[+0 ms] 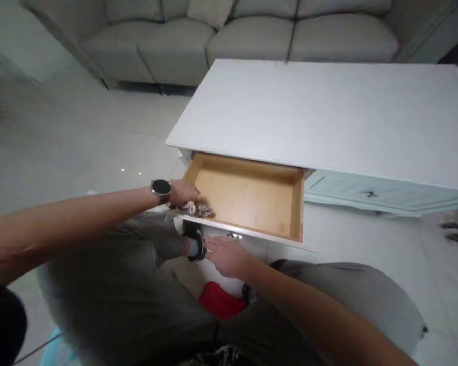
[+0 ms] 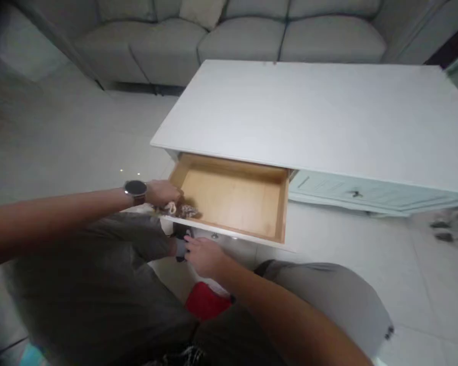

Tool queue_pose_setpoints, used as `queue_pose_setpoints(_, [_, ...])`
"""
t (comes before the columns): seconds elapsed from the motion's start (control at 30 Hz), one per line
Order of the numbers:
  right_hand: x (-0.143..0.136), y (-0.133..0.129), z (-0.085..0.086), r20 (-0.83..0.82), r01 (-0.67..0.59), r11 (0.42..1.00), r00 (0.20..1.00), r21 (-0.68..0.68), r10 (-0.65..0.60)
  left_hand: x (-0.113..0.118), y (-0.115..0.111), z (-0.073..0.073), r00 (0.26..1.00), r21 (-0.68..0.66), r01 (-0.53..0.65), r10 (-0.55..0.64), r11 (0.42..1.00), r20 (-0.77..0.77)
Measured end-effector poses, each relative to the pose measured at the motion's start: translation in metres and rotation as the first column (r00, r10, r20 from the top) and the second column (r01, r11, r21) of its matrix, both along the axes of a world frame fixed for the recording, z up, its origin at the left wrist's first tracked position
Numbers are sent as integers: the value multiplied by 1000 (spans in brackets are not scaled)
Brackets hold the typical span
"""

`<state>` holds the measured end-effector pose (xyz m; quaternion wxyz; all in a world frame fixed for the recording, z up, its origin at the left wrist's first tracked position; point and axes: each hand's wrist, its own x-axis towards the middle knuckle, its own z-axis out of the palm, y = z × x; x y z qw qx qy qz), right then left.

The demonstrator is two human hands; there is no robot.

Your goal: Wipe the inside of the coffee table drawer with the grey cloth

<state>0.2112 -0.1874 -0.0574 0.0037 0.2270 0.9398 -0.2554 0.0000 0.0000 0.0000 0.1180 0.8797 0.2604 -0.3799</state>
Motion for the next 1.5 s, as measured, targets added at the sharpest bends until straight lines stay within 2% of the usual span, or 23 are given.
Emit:
queue_pose_setpoints(0.07, [-1,0,-2,-3,4,1000,1000,2,-4,8,8,8,997,68,-73,74,995,-10])
queue_pose_setpoints(0.17, [-1,-1,-4,-8,12,1000,1000,4,-12,17,16,18,989,172,-144,135,974,67])
queue_pose_setpoints(0.23, [-1,-1,-6,-10,21,1000,1000,4,-21,21,18,20,975,235,-178,138,956,177])
queue_pose_setpoints(0.3, [-1,-1,-8,-12,34,999,999,2,-34,25,16,15,943,295,-239,148,925,299])
queue_pose_setpoints(0.4, [0,-2,-12,-6,41,999,999,6,-41,31,8,-6,915,299,-303,189,905,355])
queue_pose_setpoints(0.5, [-1,-2,-14,3,39,999,999,18,-39,38,1,-35,932,181,-290,236,940,274])
queue_pose_setpoints(0.6, [-1,-1,-11,-16,37,999,999,37,-36,41,3,-64,932,120,-314,281,942,229])
queue_pose_setpoints(0.77, [0,10,2,-91,38,995,995,97,-29,37,14,-103,931,102,-336,314,936,189])
queue_pose_setpoints(0.87, [3,18,14,-120,115,982,988,149,-97,39,10,-121,923,107,-364,343,925,174])
queue_pose_setpoints(0.97, [6,22,25,-99,207,960,976,187,-191,43,4,-134,894,117,-434,411,893,178])
queue_pose_setpoints(1.13, [14,21,22,46,327,928,940,177,-339,46,4,-136,851,59,-504,484,861,205])
queue_pose_setpoints(1.23, [17,20,15,133,317,935,931,161,-339,46,8,-134,825,33,-540,521,841,221])
queue_pose_setpoints(1.5, [14,23,16,163,323,934,924,151,-346,43,10,-140,802,12,-553,529,833,276])
